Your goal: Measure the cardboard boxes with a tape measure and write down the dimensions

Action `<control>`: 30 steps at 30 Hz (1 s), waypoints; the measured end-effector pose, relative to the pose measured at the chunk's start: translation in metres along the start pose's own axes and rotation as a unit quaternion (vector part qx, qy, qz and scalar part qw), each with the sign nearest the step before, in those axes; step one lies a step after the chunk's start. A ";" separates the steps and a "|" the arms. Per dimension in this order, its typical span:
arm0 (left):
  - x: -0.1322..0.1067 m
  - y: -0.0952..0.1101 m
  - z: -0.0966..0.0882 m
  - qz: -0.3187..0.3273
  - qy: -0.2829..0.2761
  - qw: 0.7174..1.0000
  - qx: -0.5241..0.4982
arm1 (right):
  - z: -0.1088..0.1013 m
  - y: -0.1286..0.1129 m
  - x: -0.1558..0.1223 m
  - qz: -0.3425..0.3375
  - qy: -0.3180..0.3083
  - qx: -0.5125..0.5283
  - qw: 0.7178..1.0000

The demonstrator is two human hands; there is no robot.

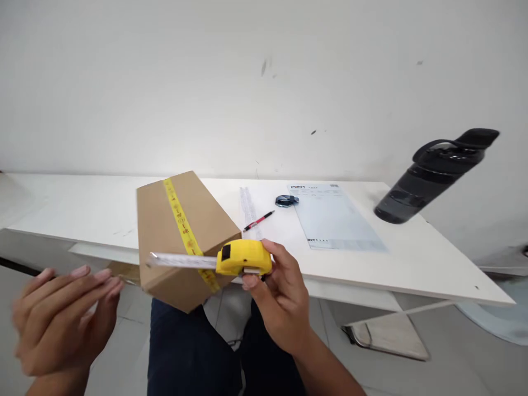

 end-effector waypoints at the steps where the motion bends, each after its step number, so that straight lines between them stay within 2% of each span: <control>1: -0.003 0.010 0.008 0.033 -0.035 0.999 -0.012 | -0.001 -0.002 -0.004 -0.005 0.013 0.009 1.000; 2: -0.005 0.017 0.020 0.049 -0.076 0.995 -0.032 | -0.001 -0.001 -0.006 -0.011 0.024 0.011 1.000; 4: -0.004 0.021 0.047 0.029 -0.143 0.986 -0.085 | 0.003 0.009 -0.003 -0.014 0.035 0.004 0.999; 6: 0.000 0.019 0.066 -0.019 -0.160 0.980 -0.117 | 0.009 0.023 0.003 -0.002 0.027 0.004 1.000; 8: 0.002 0.018 0.074 -0.040 -0.145 0.981 -0.126 | 0.015 0.034 0.008 0.011 0.015 0.020 1.000; 16: 0.004 0.024 0.074 -0.083 -0.144 0.980 -0.110 | 0.018 0.040 0.016 0.045 -0.007 0.092 0.995; 24: 0.006 0.025 0.074 -0.084 -0.150 0.978 -0.118 | 0.007 0.034 0.014 0.062 0.019 0.029 0.997; 27: 0.009 0.021 0.077 -0.078 -0.148 0.979 -0.113 | 0.006 0.032 0.013 0.063 0.017 0.025 0.998; 30: 0.014 0.007 0.080 -0.071 -0.159 0.981 -0.087 | 0.001 0.033 0.008 0.075 0.015 0.047 0.996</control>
Point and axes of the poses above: each hand's wrist, its own x-axis towards the middle knuckle, its own z-axis out of the palm, y = z × x, the point moved 8 cm from there along x, towards the middle knuckle, and after that the axes turned 15 degrees about -z, right-handed, at the moved point
